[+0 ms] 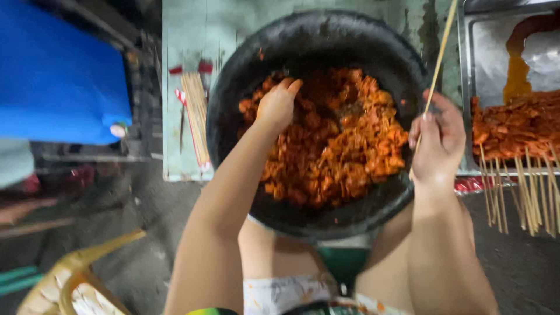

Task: The person prepares skewers by threading pieces of marinated food from a large black bowl onto wooden sticks and placing the finished skewers onto a metal tray.

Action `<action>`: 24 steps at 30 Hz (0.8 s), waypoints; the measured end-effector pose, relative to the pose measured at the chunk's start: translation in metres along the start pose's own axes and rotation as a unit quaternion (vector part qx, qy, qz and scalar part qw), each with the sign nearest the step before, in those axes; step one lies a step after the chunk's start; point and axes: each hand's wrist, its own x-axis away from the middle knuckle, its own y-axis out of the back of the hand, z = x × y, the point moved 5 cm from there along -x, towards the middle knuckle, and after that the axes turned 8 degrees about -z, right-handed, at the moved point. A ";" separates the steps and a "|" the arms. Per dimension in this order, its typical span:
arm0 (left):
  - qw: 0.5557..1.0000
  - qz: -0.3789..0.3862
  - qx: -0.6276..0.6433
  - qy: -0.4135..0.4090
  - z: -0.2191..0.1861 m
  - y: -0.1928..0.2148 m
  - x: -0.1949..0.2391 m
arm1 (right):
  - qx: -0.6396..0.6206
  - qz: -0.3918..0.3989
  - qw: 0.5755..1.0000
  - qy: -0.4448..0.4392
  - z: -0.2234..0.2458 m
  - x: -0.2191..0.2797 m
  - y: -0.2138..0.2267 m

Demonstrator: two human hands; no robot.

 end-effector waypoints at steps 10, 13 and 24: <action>0.908 0.053 0.377 0.174 0.031 -0.035 -0.014 | 0.178 0.162 0.969 -0.059 0.013 0.010 0.029; 0.706 0.054 0.639 0.301 0.009 -0.012 -0.004 | 0.288 0.196 0.936 -0.052 0.018 0.021 0.024; 0.555 0.071 0.791 0.247 -0.068 0.063 0.039 | 0.364 0.260 0.894 -0.021 0.035 0.037 0.008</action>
